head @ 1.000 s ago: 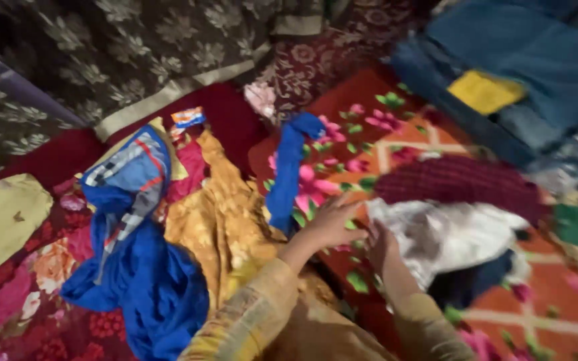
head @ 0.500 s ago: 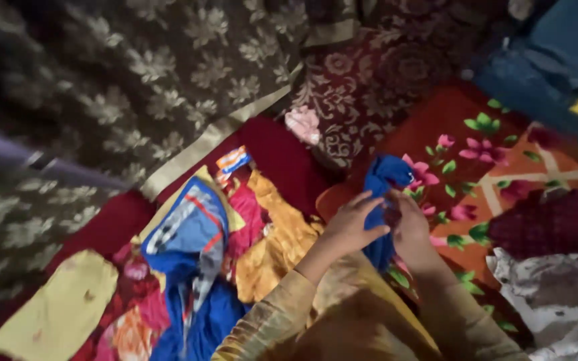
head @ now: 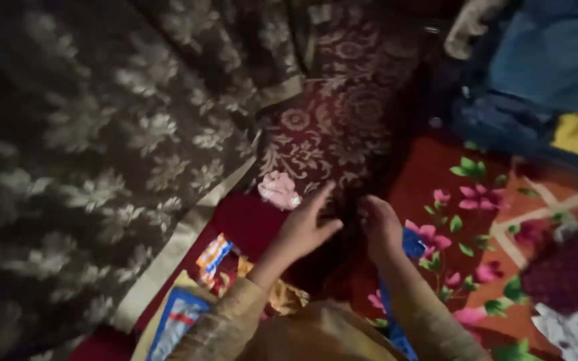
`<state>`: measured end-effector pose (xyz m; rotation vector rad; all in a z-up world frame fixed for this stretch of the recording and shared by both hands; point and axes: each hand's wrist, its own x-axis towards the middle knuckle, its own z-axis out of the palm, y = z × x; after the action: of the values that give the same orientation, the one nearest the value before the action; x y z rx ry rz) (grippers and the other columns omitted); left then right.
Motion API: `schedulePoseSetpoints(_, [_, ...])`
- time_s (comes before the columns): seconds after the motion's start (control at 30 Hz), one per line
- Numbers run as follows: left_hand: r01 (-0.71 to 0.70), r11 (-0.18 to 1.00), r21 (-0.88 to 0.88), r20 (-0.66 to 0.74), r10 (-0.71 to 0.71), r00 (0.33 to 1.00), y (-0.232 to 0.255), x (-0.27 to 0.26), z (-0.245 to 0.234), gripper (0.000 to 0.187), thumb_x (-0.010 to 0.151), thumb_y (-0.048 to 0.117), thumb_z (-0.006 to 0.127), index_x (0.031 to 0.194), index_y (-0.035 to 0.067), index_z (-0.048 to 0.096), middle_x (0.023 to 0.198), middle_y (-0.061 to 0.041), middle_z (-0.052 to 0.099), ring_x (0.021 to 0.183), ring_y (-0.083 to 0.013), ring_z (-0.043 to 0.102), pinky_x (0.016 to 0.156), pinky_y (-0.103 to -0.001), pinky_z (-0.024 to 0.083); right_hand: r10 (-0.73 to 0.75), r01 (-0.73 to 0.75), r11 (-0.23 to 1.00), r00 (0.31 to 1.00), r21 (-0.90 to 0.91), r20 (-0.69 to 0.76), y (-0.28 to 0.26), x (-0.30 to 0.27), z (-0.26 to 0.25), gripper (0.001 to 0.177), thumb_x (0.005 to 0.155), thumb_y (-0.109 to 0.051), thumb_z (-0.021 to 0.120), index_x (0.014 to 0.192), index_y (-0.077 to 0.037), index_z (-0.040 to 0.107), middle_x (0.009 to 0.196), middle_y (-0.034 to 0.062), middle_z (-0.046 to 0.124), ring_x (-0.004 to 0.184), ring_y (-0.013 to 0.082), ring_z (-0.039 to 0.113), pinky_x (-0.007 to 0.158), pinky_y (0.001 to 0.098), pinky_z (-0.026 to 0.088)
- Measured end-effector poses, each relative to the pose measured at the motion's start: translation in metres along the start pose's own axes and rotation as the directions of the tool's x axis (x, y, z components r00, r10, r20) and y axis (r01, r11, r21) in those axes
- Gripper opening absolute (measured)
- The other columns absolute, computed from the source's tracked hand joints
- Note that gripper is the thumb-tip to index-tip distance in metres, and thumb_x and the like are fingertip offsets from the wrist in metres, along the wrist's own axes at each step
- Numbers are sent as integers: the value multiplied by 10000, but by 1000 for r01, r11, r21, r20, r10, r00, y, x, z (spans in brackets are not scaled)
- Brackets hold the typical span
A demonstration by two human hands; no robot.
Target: Packing clothes into a blue suitcase after folding them on a bed.
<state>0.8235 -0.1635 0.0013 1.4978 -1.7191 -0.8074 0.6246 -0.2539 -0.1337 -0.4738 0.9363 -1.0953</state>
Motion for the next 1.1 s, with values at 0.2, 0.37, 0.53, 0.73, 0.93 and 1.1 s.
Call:
schedulePoseSetpoints(0.2, [132, 982, -138, 110, -118, 987, -15, 103, -34, 813, 911, 287, 734, 1606, 241, 314, 1574, -65, 483, 1294, -241, 591, 993, -423, 541, -122, 116, 990, 990, -79, -65, -61, 15, 86, 178, 1013, -202, 564, 1120, -106, 669, 965, 8, 697, 830, 105, 627, 708, 242, 488])
schedulePoseSetpoints(0.37, [62, 976, -207, 255, -7, 967, -27, 190, -24, 766, 937, 288, 707, 1593, 233, 315, 1577, -61, 449, 1303, -254, 579, 991, -442, 548, -176, 196, 979, 955, 59, -239, -74, 50, 73, 159, 1013, -189, 584, 1117, -96, 659, 966, 21, 691, 811, 111, 615, 705, 251, 481])
schedulePoseSetpoints(0.53, [-5, 968, -249, 392, 105, 914, -44, 297, -6, 755, 936, 298, 705, 1584, 231, 325, 1572, -64, 446, 1293, -264, 588, 966, -445, 557, -250, 329, 933, 884, 148, -395, -97, 109, 68, 181, 1002, -183, 586, 1120, -79, 676, 975, 30, 700, 820, 120, 618, 710, 249, 475])
schedulePoseSetpoints(0.73, [-81, 920, -383, 495, 278, 823, -73, 461, 3, 748, 910, 252, 718, 1570, 198, 370, 1530, -80, 490, 1221, -262, 620, 917, -417, 581, -315, 489, 859, 738, 152, -597, -150, 213, 85, 200, 995, -166, 595, 1138, -50, 671, 1039, 53, 711, 930, 151, 665, 844, 292, 527])
schedulePoseSetpoints(0.93, [-26, 907, -421, 500, 256, 827, -90, 537, 41, 675, 912, 179, 741, 1529, 151, 469, 1430, -95, 614, 1093, -201, 681, 877, -355, 589, -367, 580, 798, 683, 163, -632, -161, 266, 53, 215, 974, -180, 614, 1142, -61, 677, 1050, 68, 716, 914, 175, 668, 827, 325, 547])
schedulePoseSetpoints(1.1, [-3, 879, -477, 624, 341, 703, -78, 576, 85, 723, 865, 171, 763, 1524, 135, 468, 1359, -117, 643, 963, -170, 698, 835, -337, 589, -251, 500, 852, 651, 156, -716, -174, 311, -17, 224, 994, -285, 643, 1160, -137, 671, 1051, 7, 728, 871, 129, 638, 620, 272, 399])
